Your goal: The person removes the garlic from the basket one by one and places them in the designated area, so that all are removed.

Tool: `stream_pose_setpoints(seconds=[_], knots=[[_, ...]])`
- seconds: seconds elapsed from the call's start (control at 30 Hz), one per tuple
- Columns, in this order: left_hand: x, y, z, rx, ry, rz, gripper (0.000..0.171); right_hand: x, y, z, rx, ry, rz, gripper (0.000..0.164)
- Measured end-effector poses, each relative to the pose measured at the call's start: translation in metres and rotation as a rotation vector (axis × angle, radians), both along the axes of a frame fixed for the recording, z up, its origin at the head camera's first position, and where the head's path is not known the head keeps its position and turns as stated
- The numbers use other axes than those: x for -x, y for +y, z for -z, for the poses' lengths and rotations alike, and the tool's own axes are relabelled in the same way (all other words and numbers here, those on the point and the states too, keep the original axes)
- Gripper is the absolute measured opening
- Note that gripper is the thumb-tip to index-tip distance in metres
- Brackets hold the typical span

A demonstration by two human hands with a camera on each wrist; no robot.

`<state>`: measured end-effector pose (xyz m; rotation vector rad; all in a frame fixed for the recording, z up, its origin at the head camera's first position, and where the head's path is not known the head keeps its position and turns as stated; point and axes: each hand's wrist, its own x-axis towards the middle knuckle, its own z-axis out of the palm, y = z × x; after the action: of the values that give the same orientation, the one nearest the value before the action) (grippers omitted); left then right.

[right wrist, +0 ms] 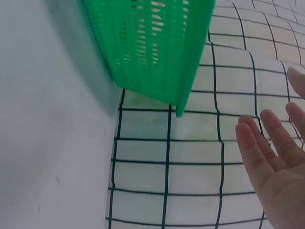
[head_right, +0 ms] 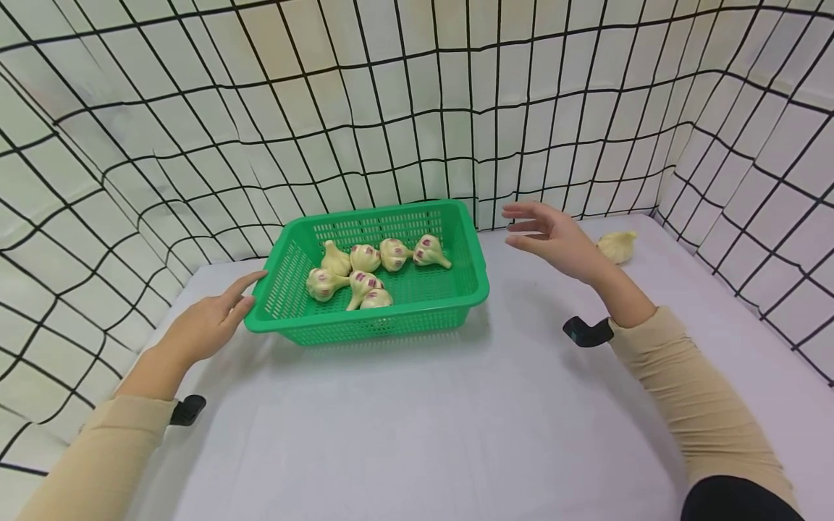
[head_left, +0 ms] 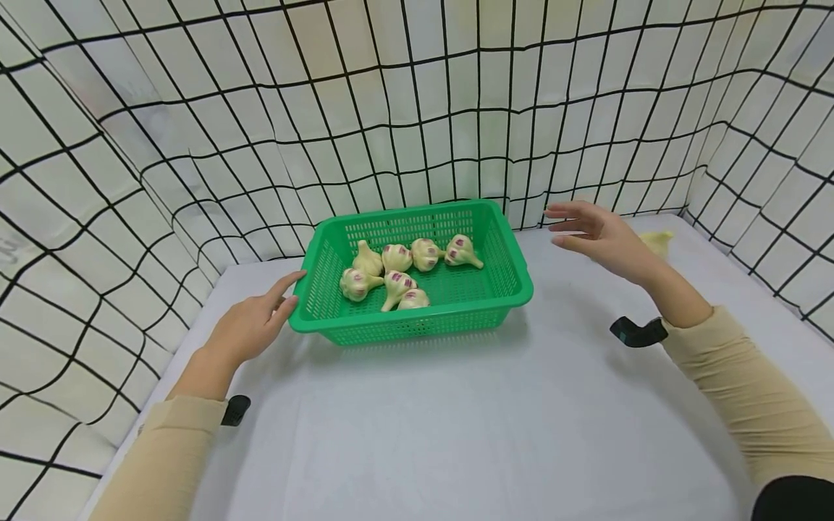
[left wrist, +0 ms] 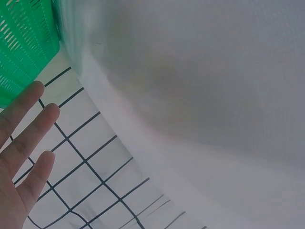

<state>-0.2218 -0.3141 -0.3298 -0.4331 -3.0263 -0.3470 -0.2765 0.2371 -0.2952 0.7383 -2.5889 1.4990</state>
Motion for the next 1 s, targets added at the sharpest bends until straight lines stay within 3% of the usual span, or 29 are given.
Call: stream_pose_setpoints(seconds=[0.27, 0.57, 0.73, 1.0], knots=[[0.0, 0.001, 0.001, -0.01, 0.005, 0.005, 0.057, -0.002, -0.029, 0.0, 0.027, 0.049, -0.131, 0.046], [0.001, 0.001, 0.0, 0.0, 0.004, 0.002, 0.057, -0.002, -0.068, 0.006, 0.024, 0.036, -0.237, 0.04], [0.001, 0.001, 0.0, 0.003, 0.01, 0.003, 0.057, 0.001, -0.092, 0.009, -0.042, 0.064, -0.255, 0.041], [0.0, 0.0, 0.001, -0.007, 0.007, 0.005, 0.057, 0.009, -0.121, 0.005, -0.037, 0.055, -0.225, 0.037]])
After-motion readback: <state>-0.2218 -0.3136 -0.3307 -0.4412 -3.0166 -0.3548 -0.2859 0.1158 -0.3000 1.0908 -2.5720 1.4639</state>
